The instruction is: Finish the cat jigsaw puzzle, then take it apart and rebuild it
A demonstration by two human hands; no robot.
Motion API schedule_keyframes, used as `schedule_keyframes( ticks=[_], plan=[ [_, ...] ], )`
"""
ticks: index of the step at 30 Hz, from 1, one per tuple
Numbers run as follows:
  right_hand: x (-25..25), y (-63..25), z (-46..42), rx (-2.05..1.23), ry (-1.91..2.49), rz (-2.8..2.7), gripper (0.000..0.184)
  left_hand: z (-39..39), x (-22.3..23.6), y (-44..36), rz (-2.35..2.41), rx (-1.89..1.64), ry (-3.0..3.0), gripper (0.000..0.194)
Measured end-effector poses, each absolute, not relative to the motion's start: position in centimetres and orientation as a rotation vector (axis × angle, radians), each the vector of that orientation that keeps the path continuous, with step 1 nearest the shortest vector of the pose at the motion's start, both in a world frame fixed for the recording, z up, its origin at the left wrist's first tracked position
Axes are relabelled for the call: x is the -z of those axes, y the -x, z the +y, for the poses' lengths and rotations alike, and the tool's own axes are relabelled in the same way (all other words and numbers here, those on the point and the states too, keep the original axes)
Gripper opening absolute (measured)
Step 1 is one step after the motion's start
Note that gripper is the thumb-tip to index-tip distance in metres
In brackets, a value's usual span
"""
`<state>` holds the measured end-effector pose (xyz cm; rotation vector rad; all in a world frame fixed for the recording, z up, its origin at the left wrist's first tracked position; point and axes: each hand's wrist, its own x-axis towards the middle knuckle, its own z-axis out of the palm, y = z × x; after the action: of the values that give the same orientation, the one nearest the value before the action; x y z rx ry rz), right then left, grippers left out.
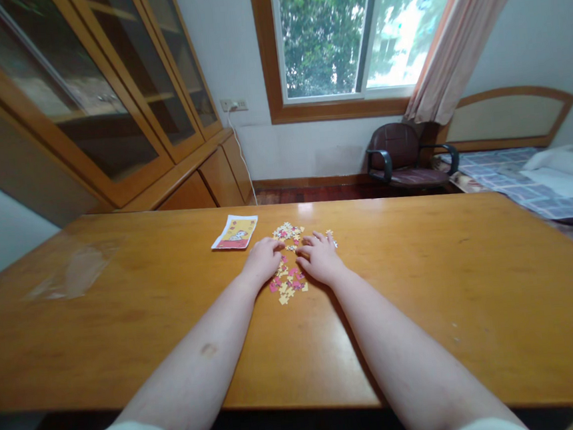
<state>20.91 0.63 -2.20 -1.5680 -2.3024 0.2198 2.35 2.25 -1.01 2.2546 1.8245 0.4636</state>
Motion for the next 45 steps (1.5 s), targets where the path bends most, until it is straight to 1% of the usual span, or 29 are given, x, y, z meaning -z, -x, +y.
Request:
schedule_keyframes(
  ticks=[9, 15, 20, 27, 29, 32, 34, 38, 45],
  plan=[
    [2.2, -21.03, 0.67, -0.212, 1.538, -2.222, 0.023, 2.25, 1.37, -2.33, 1.779, -0.437, -2.286, 0.036],
    [2.26, -21.15, 0.81, -0.175, 1.63, -2.113, 0.025, 1.68, 0.91, -2.61, 1.627, -0.406, -2.372, 0.036],
    [2.32, -21.17, 0.79, -0.184, 1.534, -2.247, 0.026, 1.7, 0.71, -2.76, 1.624, -0.432, -2.359, 0.039],
    [2.44, -21.36, 1.18, -0.111, 1.796, -2.085, 0.028, 2.31, 1.24, -2.42, 1.765, -0.512, -2.252, 0.038],
    [2.41, -21.25, 1.08, -0.083, 1.803, -2.114, 0.032, 2.39, 1.35, -2.36, 1.765, -0.518, -2.249, 0.038],
    [2.46, -21.02, 0.73, -0.074, 1.729, -2.234, 0.047, 2.44, 1.43, -2.36, 1.764, -0.505, -2.268, 0.038],
    [2.53, -20.92, 0.54, -0.086, 1.705, -2.286, 0.051, 2.46, 1.43, -2.38, 1.768, -0.489, -2.279, 0.038],
    [2.5, -20.93, 0.49, -0.111, 1.709, -2.303, 0.048, 2.48, 1.41, -2.33, 1.776, -0.472, -2.274, 0.037],
    [1.96, -20.94, 0.44, -0.179, 1.598, -2.321, 0.035, 2.31, 1.4, -2.29, 1.779, -0.447, -2.261, 0.037]
  ],
)
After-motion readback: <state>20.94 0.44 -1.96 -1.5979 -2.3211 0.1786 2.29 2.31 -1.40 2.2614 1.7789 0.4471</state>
